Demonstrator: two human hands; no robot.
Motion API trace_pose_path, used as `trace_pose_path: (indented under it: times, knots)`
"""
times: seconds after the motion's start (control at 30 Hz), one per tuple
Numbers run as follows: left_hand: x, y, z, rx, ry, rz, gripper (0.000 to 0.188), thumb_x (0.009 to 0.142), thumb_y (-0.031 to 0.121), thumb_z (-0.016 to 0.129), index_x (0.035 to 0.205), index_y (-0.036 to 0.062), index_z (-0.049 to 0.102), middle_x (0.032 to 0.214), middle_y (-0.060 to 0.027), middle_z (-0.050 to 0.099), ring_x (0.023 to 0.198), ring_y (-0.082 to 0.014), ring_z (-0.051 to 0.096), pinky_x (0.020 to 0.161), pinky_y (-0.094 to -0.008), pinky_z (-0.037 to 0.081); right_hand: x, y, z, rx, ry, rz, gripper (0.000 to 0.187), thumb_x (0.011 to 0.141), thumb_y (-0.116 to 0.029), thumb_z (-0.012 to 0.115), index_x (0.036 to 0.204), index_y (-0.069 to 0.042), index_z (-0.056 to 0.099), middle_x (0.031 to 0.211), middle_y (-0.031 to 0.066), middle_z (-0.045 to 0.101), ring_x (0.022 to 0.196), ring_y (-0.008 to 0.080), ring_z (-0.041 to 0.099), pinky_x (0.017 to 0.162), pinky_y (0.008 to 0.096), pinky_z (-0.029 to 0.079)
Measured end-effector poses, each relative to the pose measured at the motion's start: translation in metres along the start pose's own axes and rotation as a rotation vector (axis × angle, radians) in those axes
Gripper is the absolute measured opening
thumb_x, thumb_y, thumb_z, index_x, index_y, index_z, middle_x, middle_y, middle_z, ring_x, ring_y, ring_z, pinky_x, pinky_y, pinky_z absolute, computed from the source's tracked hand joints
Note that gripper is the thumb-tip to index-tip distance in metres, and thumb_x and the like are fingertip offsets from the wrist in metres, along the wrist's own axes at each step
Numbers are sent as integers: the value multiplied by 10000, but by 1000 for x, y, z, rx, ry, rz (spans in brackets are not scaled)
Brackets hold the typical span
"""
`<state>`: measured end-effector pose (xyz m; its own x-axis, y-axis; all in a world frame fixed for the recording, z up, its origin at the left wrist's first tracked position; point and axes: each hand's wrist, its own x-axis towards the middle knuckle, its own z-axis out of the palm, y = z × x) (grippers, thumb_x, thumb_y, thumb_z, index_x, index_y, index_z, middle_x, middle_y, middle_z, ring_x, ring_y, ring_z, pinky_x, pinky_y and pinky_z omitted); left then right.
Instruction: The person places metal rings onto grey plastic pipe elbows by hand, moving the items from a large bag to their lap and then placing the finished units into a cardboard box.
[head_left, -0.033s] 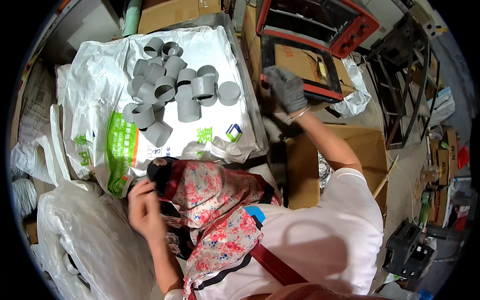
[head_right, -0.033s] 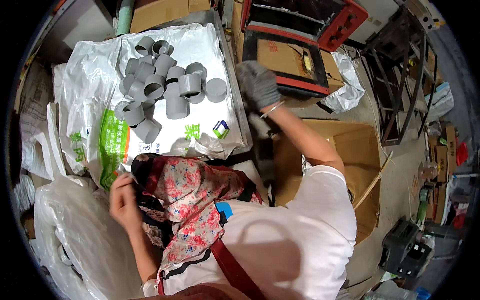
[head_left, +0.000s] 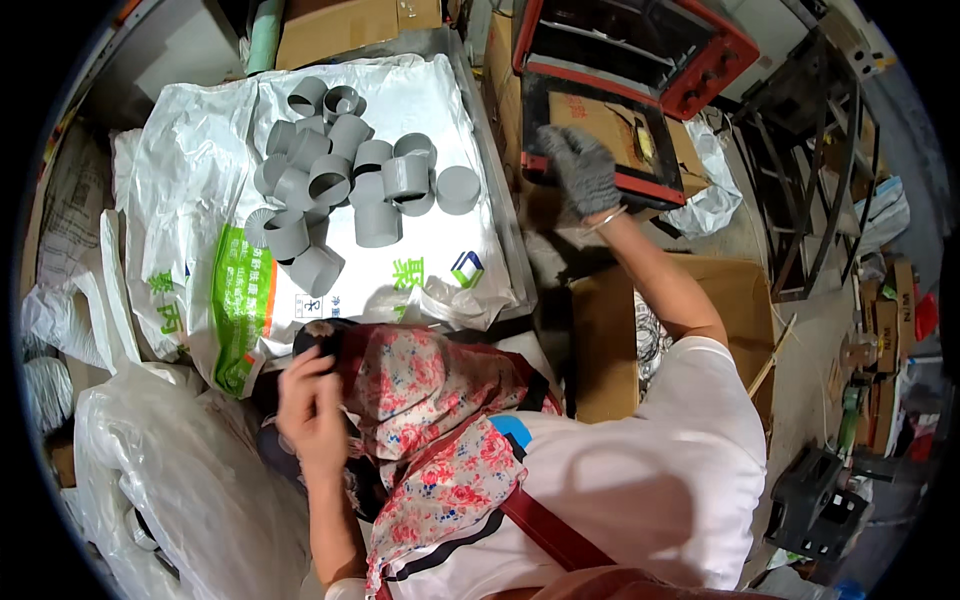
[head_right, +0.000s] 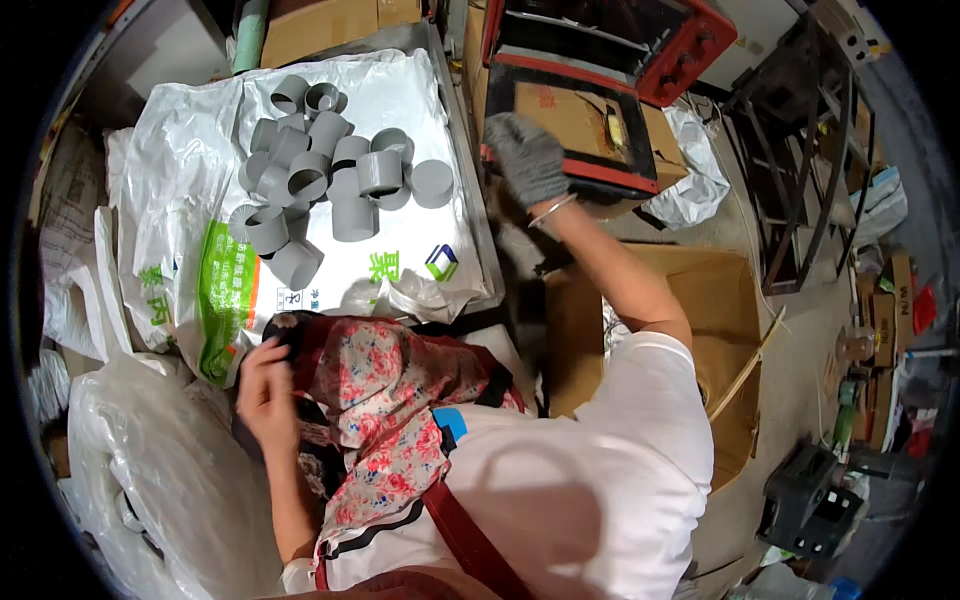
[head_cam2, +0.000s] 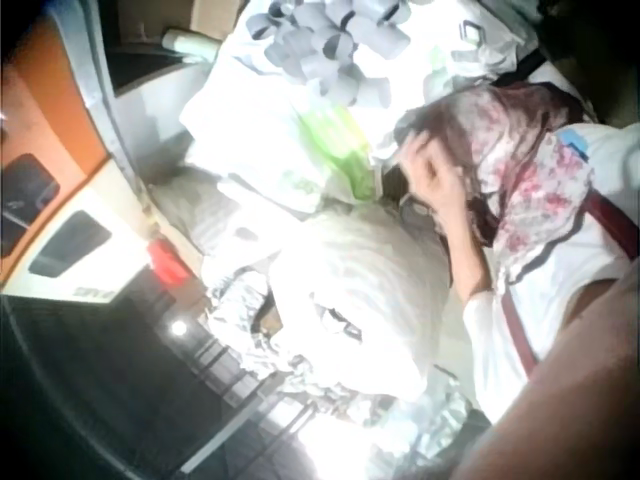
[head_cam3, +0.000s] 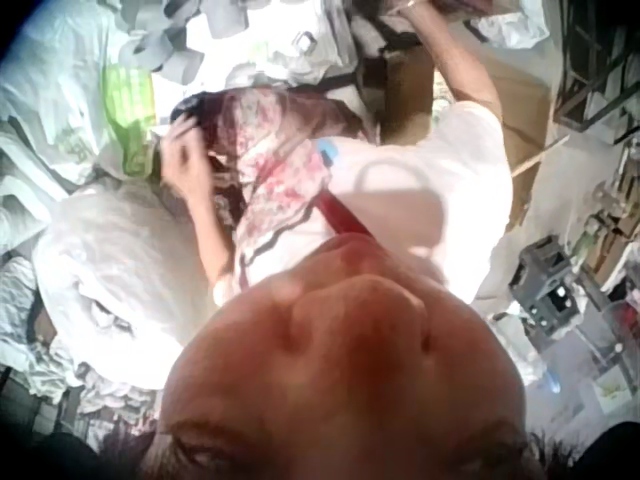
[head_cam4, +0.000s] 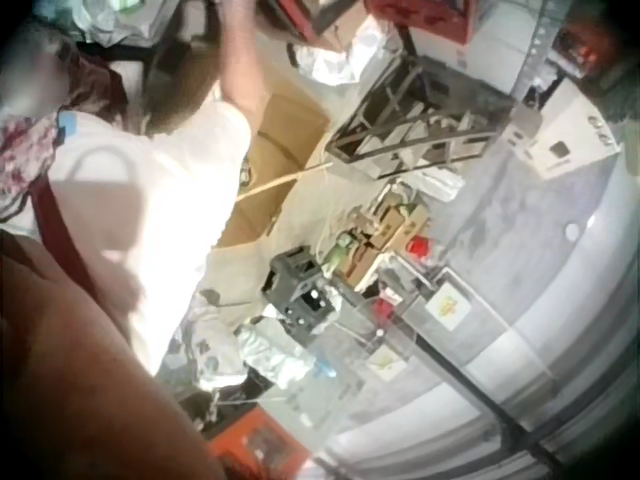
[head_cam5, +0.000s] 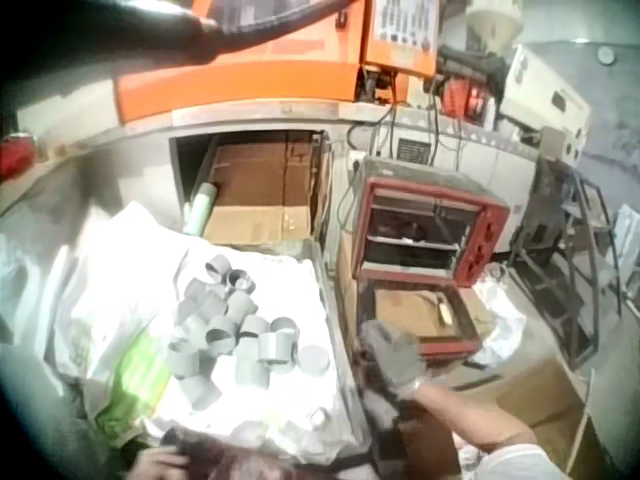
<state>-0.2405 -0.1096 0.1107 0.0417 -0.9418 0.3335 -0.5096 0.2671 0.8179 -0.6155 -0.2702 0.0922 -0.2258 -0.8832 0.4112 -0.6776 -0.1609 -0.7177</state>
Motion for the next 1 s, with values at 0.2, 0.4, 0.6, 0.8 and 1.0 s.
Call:
trace_pose_path:
  times: [0.2,0.4,0.6,0.8,1.0]
  knots:
    - [23,-26,65,532,-216,274,108,712,140,612,756,47,579,916,-86,586,986,-294,494,879,-426,315,127,74,-22,-303,333,-100,258,770,-309,555,882,-92,636,902,136,609,855,315,566,751,353,446]
    - [21,-49,75,632,-170,238,103,690,141,604,749,60,581,874,-55,586,914,-253,527,865,-416,343,252,136,-19,-761,160,-97,251,767,-331,520,871,-134,635,914,152,597,884,325,551,776,418,437]
    - [27,-57,75,628,-133,205,84,680,126,581,735,63,566,853,-50,587,904,-246,528,866,-420,343,346,187,14,-1044,-283,18,348,778,-294,423,968,-72,612,1061,183,548,998,343,515,834,414,414]
    - [30,-61,73,625,-128,150,83,673,111,579,738,62,565,860,-48,590,906,-239,530,865,-418,346,362,190,43,-1015,-272,9,225,792,-175,515,959,-66,620,932,120,600,810,251,568,679,362,449]
    - [33,-62,74,627,-170,153,90,678,109,579,750,58,565,858,-49,591,909,-238,530,863,-418,347,351,158,23,-1320,-339,-68,247,774,-200,500,927,-59,633,1038,173,571,983,314,540,798,398,456]
